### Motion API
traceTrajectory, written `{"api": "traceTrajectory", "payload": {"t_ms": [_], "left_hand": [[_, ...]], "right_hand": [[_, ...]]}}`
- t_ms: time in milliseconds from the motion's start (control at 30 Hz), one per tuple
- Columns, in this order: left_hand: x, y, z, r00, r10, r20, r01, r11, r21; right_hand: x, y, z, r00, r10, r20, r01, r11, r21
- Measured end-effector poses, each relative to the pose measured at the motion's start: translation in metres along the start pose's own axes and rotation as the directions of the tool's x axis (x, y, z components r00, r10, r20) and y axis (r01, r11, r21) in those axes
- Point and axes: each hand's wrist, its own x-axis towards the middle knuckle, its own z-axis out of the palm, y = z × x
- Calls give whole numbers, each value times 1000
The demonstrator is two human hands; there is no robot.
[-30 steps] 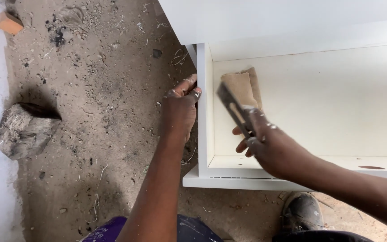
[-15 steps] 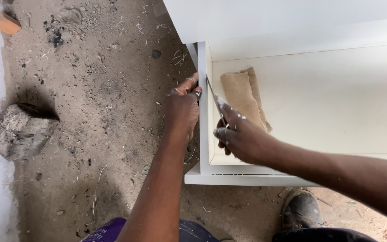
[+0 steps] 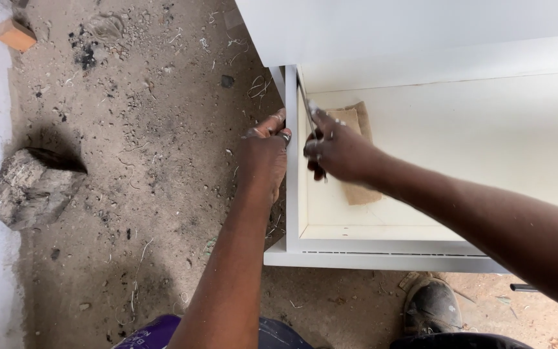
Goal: Using a scraper and cloth to remove excess material and clean the surfaces and edges of cabinet doors and drawers.
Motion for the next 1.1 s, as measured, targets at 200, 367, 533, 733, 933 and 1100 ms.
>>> {"api": "traceTrajectory", "payload": {"t_ms": [200,367,533,733,933,1100], "left_hand": [[7,-5,2,1000,3,-19,-2,999,44],[31,-26,7,999,30,-14,-30,999,38],[30,-24,10,999,40,-22,-40,999,8],[28,-17,5,999,4,-42,-2,999,39],[35,-21,10,999,15,-40,-13,999,46],[26,-14,2,1000,3,-16,-2,997,79]], "right_hand": [[3,-6,-2,1000,22,-12,-22,1000,-1],[40,13,-11,998,-20,-54,23,998,65],[44,9,-22,991,-112,-78,116,991,59],[-5,-7,-9,999,41,-10,-41,998,51],[33,3,-23,999,-28,-44,29,999,20],[34,-1,-30,996,-89,-7,89,996,3]]}}
